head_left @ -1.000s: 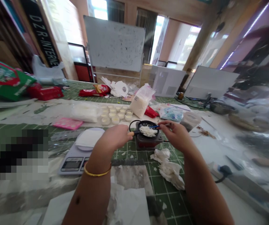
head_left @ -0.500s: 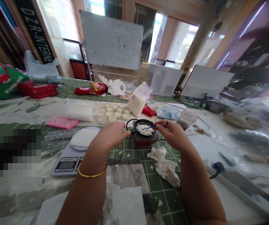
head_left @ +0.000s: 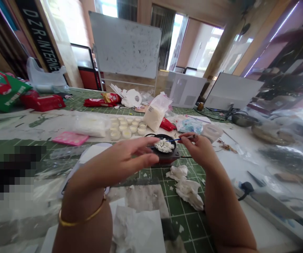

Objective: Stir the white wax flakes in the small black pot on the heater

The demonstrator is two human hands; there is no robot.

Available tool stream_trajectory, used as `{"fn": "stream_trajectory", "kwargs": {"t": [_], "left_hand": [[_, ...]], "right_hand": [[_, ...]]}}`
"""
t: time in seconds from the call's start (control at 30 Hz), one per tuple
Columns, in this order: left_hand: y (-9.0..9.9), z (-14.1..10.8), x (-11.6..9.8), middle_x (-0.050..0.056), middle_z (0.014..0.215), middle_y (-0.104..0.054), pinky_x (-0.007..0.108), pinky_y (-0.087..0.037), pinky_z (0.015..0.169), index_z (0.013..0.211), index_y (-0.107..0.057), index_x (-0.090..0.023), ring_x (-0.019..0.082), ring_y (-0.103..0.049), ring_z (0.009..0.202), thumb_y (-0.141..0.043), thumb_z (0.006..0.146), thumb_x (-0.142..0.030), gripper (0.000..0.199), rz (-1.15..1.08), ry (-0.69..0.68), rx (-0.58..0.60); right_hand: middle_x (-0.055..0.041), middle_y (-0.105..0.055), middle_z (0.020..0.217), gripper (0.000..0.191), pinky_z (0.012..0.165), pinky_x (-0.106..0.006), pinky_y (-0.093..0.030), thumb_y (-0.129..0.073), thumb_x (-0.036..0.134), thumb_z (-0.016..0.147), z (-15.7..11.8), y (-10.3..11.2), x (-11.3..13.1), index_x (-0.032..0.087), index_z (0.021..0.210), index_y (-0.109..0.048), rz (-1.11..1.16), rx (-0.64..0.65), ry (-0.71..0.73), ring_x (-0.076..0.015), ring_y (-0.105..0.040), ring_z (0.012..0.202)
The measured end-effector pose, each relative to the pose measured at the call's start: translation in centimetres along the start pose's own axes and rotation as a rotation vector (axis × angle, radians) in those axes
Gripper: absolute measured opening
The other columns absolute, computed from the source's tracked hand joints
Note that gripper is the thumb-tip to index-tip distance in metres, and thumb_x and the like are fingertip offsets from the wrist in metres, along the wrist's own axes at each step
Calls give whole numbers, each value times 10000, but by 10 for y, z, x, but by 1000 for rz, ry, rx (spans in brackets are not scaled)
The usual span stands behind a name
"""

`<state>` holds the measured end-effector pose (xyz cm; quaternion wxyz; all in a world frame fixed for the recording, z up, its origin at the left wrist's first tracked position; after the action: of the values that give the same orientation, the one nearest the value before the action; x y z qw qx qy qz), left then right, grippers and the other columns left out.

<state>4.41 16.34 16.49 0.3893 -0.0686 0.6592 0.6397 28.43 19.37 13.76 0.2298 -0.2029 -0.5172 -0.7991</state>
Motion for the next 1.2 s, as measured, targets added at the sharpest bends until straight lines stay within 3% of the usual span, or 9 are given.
{"fn": "stream_trajectory", "kwargs": {"t": [0.1,0.13,0.33,0.47,0.6,0.77,0.97,1.1,1.2], "left_hand": [[-8,22,28,123,1001,-635,354,-423,735,1024,-596,-164,291,-565,928,-411,744,-612,560,283,257,2],[-11,28,34,119,1005,-631,339,-418,716,1010,-593,-167,283,-565,919,-399,747,-612,552,312,270,33],[-23,40,48,76,770,-632,272,-344,543,772,-589,-168,207,-561,683,-368,744,-628,511,330,216,179],[-31,44,47,56,758,-621,260,-314,535,734,-581,-175,184,-547,672,-453,746,-494,344,368,158,208],[-33,46,48,47,741,-618,257,-298,527,710,-582,-176,170,-545,656,-467,750,-412,265,383,173,220],[-33,45,49,38,695,-613,254,-282,502,683,-581,-178,159,-541,625,-456,752,-345,220,381,177,224],[-36,47,52,33,701,-618,251,-291,503,699,-598,-185,161,-550,630,-509,712,-367,203,372,192,234],[-37,48,52,31,713,-621,249,-295,499,726,-606,-185,156,-548,621,-528,697,-402,233,343,189,243],[-38,50,52,31,710,-617,251,-290,489,721,-601,-184,159,-545,618,-528,695,-420,248,351,182,241]], "right_hand": [[-33,-680,692,262,607,-281,-402,-466,359,790,-1,8,-2,195,866,-656,-129,-65,-24,-177,-598,623],[-31,-674,673,258,601,-283,-395,-463,357,790,-1,8,-2,198,841,-660,-165,-46,-26,-181,-594,621],[-7,-694,786,246,640,-280,-412,-458,367,800,-3,-3,4,233,893,-643,-58,87,6,-176,-606,712],[-8,-697,798,228,688,-278,-426,-473,361,800,-6,1,5,218,859,-640,32,72,9,-168,-615,756],[-7,-696,775,223,644,-275,-427,-481,357,795,-6,-3,4,213,848,-643,26,176,6,-163,-609,704],[-27,-698,814,236,696,-292,-430,-479,350,800,-4,1,3,198,885,-639,36,85,3,-176,-616,765],[-23,-694,800,240,686,-295,-431,-474,368,805,-6,-10,8,206,879,-634,82,233,23,-175,-613,746],[-37,-695,802,241,694,-302,-427,-483,358,796,-3,-2,4,190,880,-634,59,115,-6,-185,-616,761],[-32,-696,782,227,669,-290,-427,-488,363,796,-3,1,2,189,816,-634,79,129,-11,-178,-619,734]]}}
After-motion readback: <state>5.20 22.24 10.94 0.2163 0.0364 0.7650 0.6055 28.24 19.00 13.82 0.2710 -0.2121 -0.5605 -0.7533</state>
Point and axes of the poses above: each hand's wrist, its own z-axis towards the middle knuckle, its own y-axis out of the back of the hand, x = y × z, the point moved 6 cm from there along z, towards the middle knuckle
